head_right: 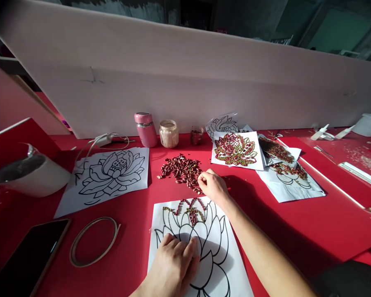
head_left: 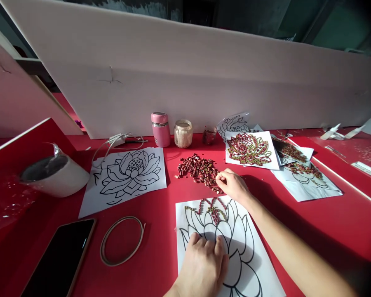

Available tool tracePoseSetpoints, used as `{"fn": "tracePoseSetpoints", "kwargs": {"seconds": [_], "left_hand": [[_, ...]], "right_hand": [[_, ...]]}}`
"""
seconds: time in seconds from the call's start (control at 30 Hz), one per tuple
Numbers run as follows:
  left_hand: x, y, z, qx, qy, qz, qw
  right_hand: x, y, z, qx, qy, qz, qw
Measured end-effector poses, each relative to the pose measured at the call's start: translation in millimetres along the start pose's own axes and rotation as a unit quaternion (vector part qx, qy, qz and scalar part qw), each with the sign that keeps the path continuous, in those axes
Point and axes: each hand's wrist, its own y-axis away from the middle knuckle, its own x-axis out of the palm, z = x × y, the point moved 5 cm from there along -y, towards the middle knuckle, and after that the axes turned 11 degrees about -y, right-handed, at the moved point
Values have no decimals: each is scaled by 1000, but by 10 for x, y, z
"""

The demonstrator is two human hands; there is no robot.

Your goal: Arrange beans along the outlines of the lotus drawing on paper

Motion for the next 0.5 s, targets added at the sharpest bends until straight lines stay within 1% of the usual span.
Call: {"fn": "tracePoseSetpoints", "kwargs": {"seconds": [0.13, 0.27, 0.37, 0.5], "left_hand": [[22, 2, 8, -7, 15, 48, 999], [12, 7, 20, -9, 35, 45, 998], [9, 11, 32, -16, 42, 42, 998], [6, 4, 32, -18, 42, 40, 998]], "right_hand": [[24, -26, -6, 21, 36, 30, 999], [40, -36, -22, 44, 62, 44, 996], [57, -38, -23, 44, 64, 46, 996], [0, -30, -32, 40, 46, 15, 998]]}}
